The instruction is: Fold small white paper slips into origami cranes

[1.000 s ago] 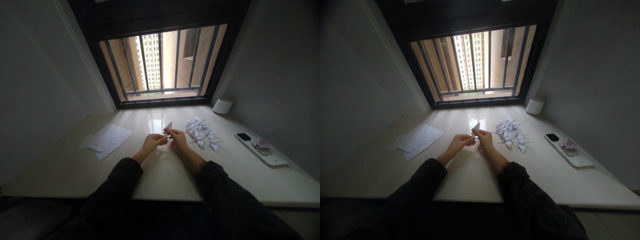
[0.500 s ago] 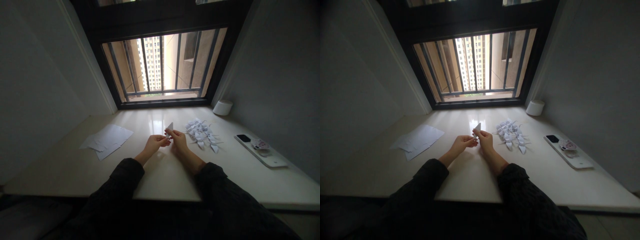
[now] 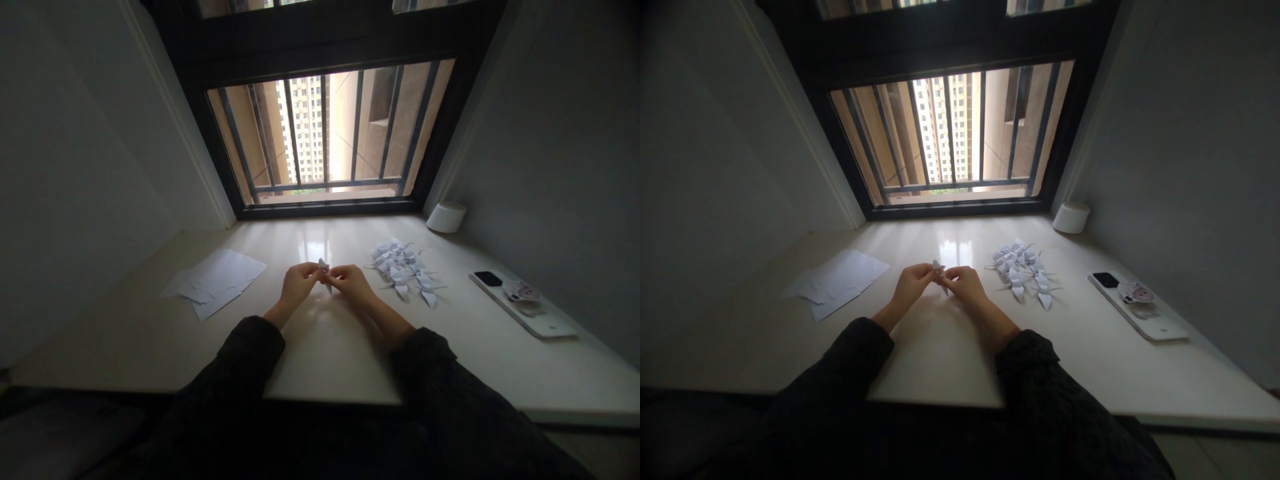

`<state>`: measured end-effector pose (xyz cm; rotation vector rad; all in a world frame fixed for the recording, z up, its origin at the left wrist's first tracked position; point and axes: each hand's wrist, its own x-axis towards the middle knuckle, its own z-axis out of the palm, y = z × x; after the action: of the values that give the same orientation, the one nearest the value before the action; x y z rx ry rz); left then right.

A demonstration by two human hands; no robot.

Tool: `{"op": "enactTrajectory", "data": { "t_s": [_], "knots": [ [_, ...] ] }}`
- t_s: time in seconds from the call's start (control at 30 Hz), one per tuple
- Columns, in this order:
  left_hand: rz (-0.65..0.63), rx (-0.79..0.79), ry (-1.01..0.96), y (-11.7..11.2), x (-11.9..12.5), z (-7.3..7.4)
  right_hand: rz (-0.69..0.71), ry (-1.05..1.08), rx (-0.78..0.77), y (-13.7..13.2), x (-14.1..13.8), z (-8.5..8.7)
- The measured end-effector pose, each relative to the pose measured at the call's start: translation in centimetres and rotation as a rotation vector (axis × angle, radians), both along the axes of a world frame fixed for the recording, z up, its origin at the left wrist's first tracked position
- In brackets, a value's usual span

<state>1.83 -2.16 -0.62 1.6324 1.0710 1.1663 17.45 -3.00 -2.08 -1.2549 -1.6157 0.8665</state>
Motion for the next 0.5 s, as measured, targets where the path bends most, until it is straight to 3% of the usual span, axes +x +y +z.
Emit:
{"op": "enactTrajectory", "data": {
  "t_s": [0.3, 0.5],
  "knots": [
    [0.126, -0.058, -0.202, 0.3, 0.23, -0.02, 0.023, 0.103, -0.034, -0.36, -0.84, -0.13],
    [0.162, -0.034, -0.208, 0.15, 0.43, -0.14, 0.002, 0.151, -0.034, -0.33, -1.09, -0.35]
  ]
}}
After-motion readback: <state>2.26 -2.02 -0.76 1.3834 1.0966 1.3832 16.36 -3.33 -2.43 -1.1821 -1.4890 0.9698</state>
